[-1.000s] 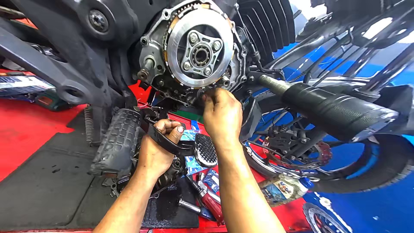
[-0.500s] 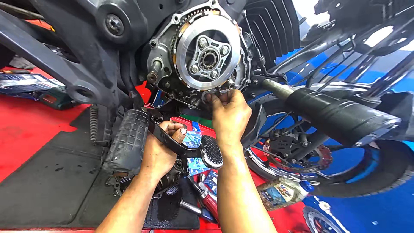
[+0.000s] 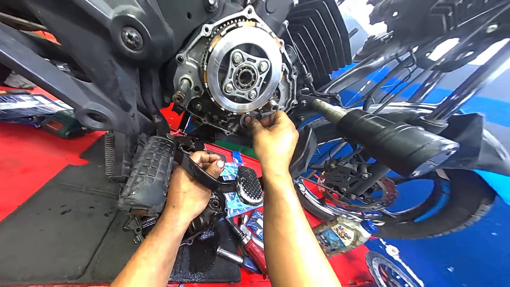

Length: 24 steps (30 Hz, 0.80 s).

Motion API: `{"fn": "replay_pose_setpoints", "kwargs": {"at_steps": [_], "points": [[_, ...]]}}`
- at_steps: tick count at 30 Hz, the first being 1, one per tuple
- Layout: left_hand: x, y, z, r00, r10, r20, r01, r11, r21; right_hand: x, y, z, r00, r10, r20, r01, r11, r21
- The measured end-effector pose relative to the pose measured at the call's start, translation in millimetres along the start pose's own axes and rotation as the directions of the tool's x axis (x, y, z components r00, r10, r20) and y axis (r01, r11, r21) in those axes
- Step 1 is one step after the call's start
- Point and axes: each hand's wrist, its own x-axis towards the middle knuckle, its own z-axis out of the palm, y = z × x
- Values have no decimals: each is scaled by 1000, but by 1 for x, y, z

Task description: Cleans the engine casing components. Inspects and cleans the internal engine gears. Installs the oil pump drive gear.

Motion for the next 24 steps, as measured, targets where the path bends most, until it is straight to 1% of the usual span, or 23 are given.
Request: {"fn": "replay_pose_setpoints", "kwargs": {"at_steps": [3, 7, 10, 12, 13, 15, 16, 18, 20, 22, 24], "points": [[1, 2, 0, 1000, -6, -8, 6, 999, -36, 1, -2, -7, 998, 31, 57, -32, 999, 21], [2, 5, -1, 1000, -8, -6, 8, 998, -62, 0, 0, -11, 996, 40, 85, -46, 997, 68], [2, 3, -2, 1000, 6, -3, -6, 1000, -12, -3, -2, -16, 994, 30, 102, -41, 994, 103], [1, 2, -2, 1000, 23, -11, -23, 1000, 21, -8, -5, -30, 988, -2, 154, -22, 988, 155], [2, 2, -3, 999, 29, -14, -28, 999, 38, -12, -6, -40, 982, -28, 189, -10, 980, 197], [2, 1, -4, 999, 28, -21, -26, 997, 75, -17, -4, -59, 973, -90, 214, 32, 964, 262], [2, -1, -5, 999, 29, -28, -26, 995, 96, -18, -2, -65, 972, -123, 198, 72, 967, 245], [3, -3, -5, 998, 36, -46, -28, 985, 173, -15, 5, -71, 960, -213, 180, 190, 972, 136], [4, -4, -5, 997, 43, -69, -24, 967, 253, -15, 9, -78, 910, -345, 228, 331, 938, 101], [4, -3, -8, 996, 45, -83, -18, 954, 300, -21, 9, -89, 855, -448, 261, 415, 893, 174], [4, -3, -12, 995, 48, -85, -18, 948, 317, -31, 13, -103, 829, -489, 273, 415, 863, 287]]}}
